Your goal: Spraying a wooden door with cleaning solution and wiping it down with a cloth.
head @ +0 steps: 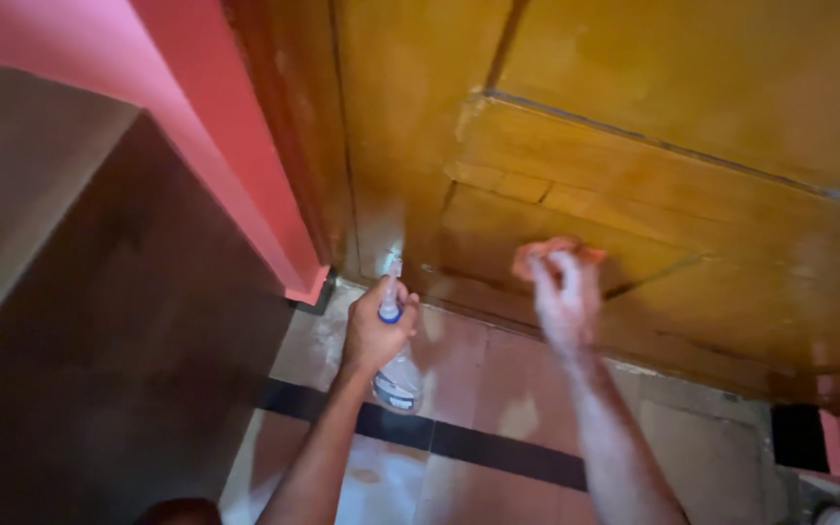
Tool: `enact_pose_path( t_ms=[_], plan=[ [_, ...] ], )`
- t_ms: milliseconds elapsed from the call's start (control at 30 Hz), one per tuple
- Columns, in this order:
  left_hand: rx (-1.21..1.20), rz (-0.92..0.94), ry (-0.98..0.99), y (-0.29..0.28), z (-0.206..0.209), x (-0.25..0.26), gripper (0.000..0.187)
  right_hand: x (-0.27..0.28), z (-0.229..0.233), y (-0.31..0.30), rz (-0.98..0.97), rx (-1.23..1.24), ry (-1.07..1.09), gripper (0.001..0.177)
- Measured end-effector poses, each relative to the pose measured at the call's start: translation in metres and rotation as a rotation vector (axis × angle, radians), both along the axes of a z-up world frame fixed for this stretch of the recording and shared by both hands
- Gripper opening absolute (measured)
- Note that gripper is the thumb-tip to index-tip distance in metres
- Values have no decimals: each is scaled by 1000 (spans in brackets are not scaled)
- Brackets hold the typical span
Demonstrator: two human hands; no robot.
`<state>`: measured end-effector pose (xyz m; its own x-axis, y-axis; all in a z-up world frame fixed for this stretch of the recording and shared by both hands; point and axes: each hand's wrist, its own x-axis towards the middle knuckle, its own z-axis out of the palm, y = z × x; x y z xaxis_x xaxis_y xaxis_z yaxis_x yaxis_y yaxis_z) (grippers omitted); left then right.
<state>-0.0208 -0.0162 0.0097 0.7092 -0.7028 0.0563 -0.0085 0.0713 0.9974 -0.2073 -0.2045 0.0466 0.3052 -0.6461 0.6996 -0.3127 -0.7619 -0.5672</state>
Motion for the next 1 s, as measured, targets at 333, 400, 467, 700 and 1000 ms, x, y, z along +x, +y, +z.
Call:
enact_pose_path(
  t_ms=[333, 400, 467, 700, 1000],
  plan=[
    [51, -19, -32, -8, -10, -8, 15, -52, -108, -33, 273, 126, 489, 31],
    [21, -13, -42, -12, -9, -10, 14, -53, -66, -27, 458, 591, 30, 22],
    [61, -9, 9, -15, -4, -13, 18, -53, 13, -10, 220, 417, 89, 12],
    [42, -41, 2, -16, 3, -16, 16, -82, -3, -21, -188, -181, 130, 13],
    [103, 21, -25, 2, -12, 0, 14, -91, -159, -37, -343, -190, 530, 24]
  ],
)
